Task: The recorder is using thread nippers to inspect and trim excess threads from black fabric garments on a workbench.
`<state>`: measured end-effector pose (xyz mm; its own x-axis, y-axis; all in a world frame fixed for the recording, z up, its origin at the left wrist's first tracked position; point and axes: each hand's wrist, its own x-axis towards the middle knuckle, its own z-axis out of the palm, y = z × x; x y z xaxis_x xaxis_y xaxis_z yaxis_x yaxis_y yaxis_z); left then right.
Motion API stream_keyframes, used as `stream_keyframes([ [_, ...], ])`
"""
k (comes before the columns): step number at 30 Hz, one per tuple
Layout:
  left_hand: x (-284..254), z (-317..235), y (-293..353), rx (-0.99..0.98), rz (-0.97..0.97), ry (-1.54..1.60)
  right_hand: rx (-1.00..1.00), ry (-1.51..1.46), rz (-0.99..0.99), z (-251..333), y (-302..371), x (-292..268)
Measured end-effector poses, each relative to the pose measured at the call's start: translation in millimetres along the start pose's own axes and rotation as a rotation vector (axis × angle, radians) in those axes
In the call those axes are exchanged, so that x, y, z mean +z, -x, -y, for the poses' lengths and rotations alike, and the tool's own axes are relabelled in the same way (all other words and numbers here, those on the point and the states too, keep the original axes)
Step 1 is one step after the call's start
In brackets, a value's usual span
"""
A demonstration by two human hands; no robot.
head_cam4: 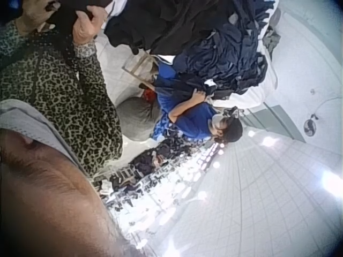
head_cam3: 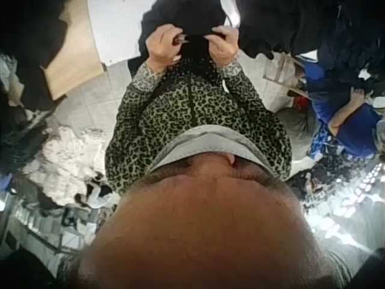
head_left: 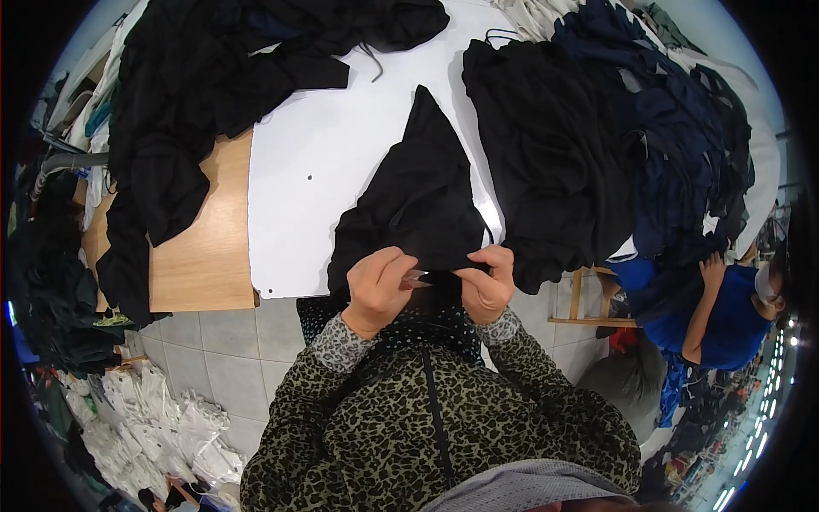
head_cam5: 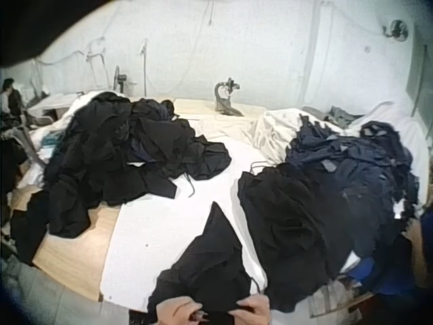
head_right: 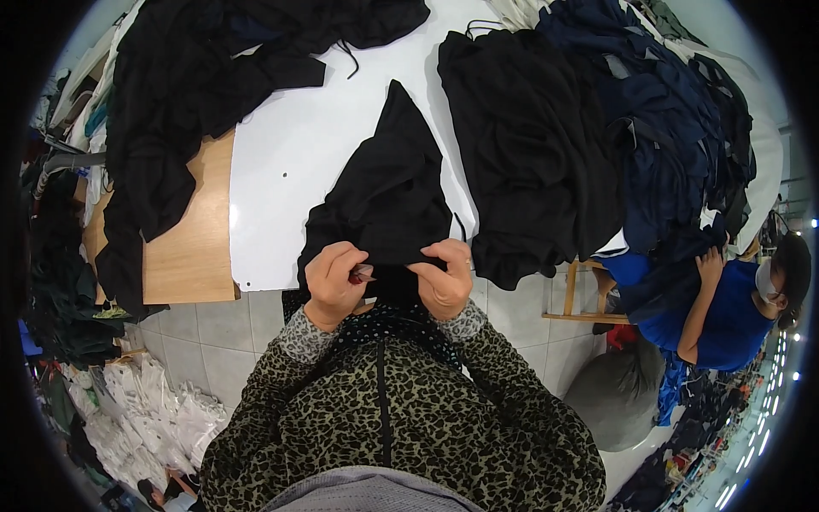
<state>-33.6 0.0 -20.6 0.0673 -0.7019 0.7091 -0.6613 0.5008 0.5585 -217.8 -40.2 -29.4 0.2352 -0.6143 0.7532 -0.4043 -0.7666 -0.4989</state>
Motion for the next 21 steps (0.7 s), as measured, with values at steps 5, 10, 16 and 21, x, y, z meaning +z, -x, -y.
stream_keyframes([
  [5,-2.6,9.7,1.6,0.136,-0.077,-0.087,-0.226,0.088,-0.077,-14.2,-13.6,-3.2],
  [10,-4.9,14.7,2.6,0.168,-0.088,-0.100,-0.199,0.116,-0.057,-18.3,-11.5,-6.2],
  [16,-1.7,15.4,-0.2,0.185,-0.073,-0.085,-0.125,0.134,-0.042,-12.0,-15.5,-3.2],
  [21,7.2,17.8,5.9,0.113,-0.036,-0.103,0.100,0.310,0.084,15.8,-11.4,5.9],
])
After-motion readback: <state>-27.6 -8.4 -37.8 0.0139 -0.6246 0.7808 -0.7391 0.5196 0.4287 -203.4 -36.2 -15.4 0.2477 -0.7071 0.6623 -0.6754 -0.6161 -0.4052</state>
